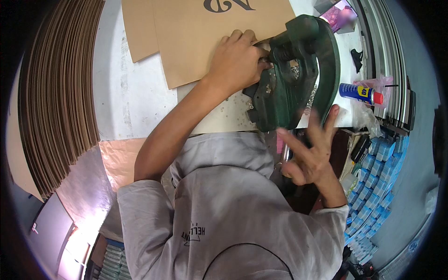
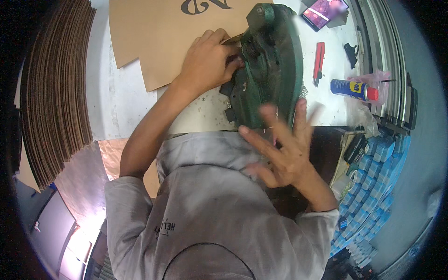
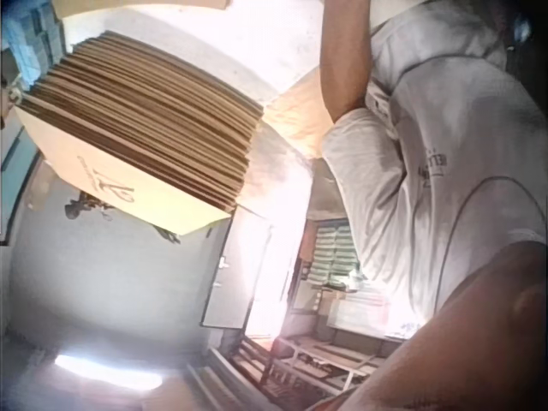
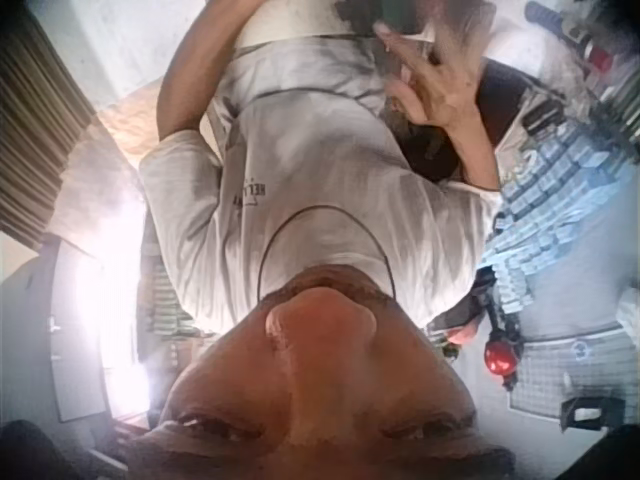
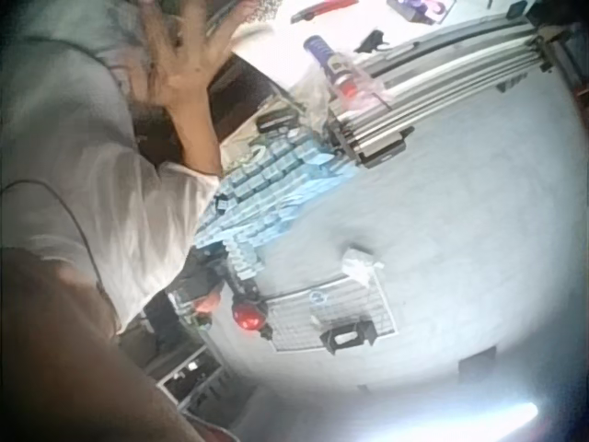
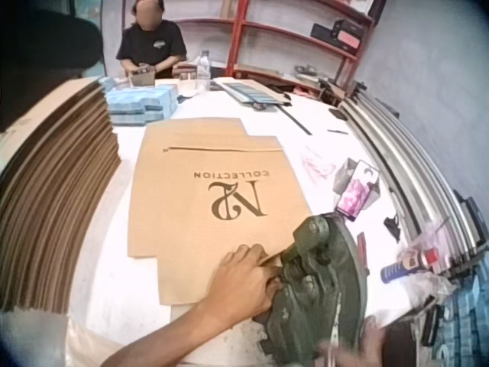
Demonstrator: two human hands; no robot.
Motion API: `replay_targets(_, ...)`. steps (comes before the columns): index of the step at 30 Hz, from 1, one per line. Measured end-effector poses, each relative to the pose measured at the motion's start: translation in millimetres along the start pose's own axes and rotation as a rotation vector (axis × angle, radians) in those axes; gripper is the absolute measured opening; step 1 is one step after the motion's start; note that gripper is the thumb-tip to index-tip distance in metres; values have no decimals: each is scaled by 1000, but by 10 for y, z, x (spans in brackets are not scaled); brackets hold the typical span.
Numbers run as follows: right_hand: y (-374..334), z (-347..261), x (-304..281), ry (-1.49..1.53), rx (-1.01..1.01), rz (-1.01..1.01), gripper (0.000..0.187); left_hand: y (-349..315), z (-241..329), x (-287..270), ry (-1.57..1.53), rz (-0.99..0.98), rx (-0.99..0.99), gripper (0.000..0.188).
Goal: The person repeatedly places cardboard sheets under a green manual hole punch, presses the handle to create holes, and stacks the finished pieces. They handle small metal fasteners on the table and occasionally adjust the stack of cardboard.
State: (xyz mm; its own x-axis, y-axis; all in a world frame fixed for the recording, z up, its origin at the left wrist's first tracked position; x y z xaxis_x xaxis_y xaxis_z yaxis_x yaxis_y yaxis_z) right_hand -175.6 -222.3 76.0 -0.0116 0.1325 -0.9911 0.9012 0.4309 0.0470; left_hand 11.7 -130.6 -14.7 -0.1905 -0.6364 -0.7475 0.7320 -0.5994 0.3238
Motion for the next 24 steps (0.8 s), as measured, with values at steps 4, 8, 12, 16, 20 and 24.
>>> replay_targets(4,-67,146,7,-85,-62,204,82,6,21,19,-21,-51,69,29)
replay_targets(8,119,45,-816,543,66,150,73,-44,-103,-93,86,-27,83,28)
replay_targets(12,165,820,-817,925,403,685,49,107,-268,45,141,-8,62,32)
replay_targets(16,251,2303,554,312,623,401,23,-166,-257,145,442,-83,158,37)
replay_targets(20,387,2463,1004,111,622,461,21,-474,-313,-290,464,-23,41,41)
replay_targets(24,392,2482,1046,140,617,406,19,-538,-467,-419,543,-63,-2,48)
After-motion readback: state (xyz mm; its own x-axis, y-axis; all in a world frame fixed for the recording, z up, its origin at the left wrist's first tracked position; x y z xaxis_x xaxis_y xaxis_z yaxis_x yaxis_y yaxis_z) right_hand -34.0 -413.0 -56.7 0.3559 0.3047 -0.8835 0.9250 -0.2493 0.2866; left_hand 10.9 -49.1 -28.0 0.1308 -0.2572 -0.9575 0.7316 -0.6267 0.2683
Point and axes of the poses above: each hand's wrist, its own y-axis towards the middle knuckle, its own x-axis out of the palm, z = x × y, the point moved 8 cm from there along y, towards the middle knuckle, and after that the axes turned 3 degrees about -y, right-handed, at the moved point
